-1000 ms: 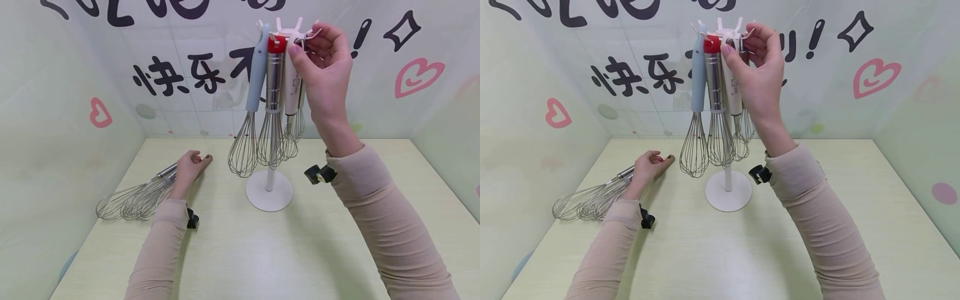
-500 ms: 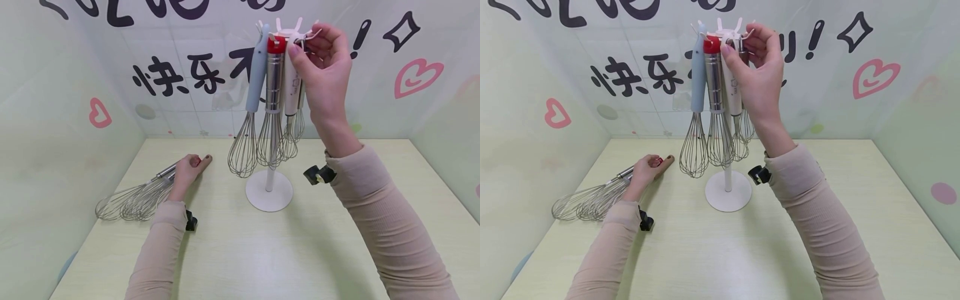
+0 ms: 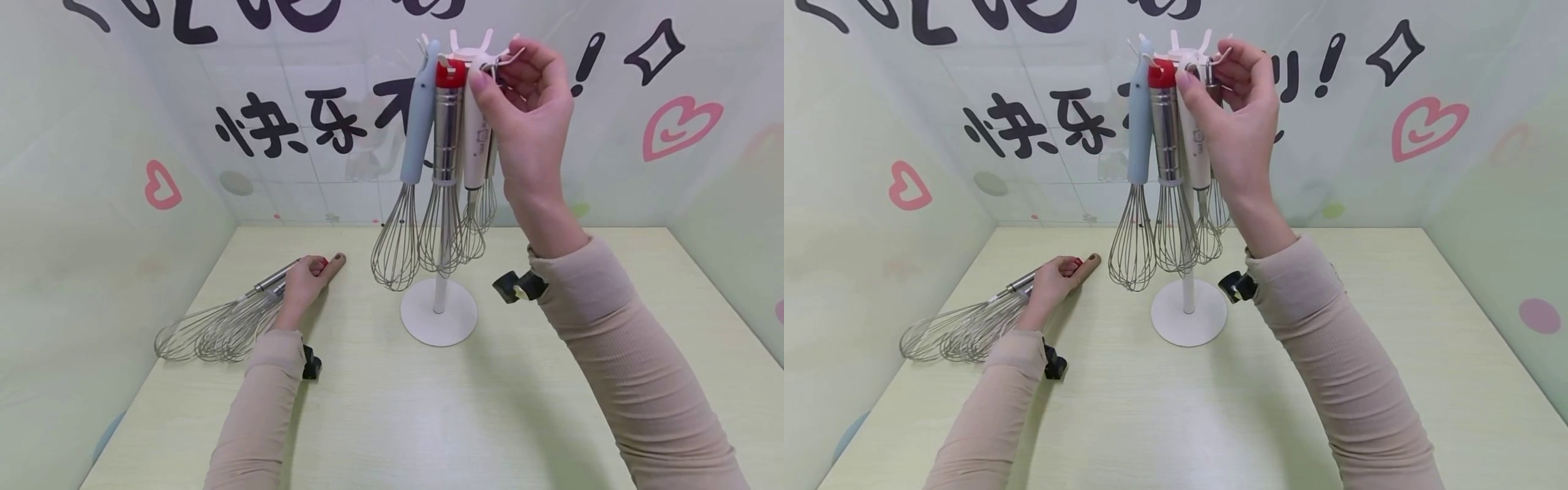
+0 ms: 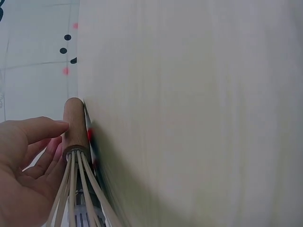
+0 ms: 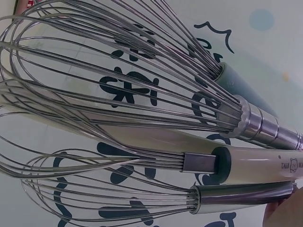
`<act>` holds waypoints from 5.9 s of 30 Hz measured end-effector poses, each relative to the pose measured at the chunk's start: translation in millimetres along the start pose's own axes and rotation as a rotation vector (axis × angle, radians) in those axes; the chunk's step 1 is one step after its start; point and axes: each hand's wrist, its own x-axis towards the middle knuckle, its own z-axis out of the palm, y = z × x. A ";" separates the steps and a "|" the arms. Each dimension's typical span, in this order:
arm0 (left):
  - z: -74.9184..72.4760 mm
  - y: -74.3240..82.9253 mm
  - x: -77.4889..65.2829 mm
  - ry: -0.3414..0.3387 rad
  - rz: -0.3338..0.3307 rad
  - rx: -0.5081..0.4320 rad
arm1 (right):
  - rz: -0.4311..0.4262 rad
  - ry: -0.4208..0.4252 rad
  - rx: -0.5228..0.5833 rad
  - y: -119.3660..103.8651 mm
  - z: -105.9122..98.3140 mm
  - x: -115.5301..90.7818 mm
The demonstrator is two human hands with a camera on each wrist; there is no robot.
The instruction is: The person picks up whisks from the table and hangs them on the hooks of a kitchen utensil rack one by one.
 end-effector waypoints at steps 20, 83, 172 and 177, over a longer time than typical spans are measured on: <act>1.0 -1.8 -0.8 -0.065 0.039 0.096 | -0.002 0.029 -0.016 0.3 2.2 0.1; 0.7 2.7 -1.2 -0.081 0.097 0.269 | 0.131 0.040 0.009 4.1 -13.2 15.4; -38.3 130.1 -40.2 0.083 0.311 -0.441 | 0.215 -0.045 0.043 4.3 -19.3 22.7; -39.8 135.9 -44.0 0.093 0.322 -0.463 | 0.240 -0.010 0.036 2.3 -18.1 20.7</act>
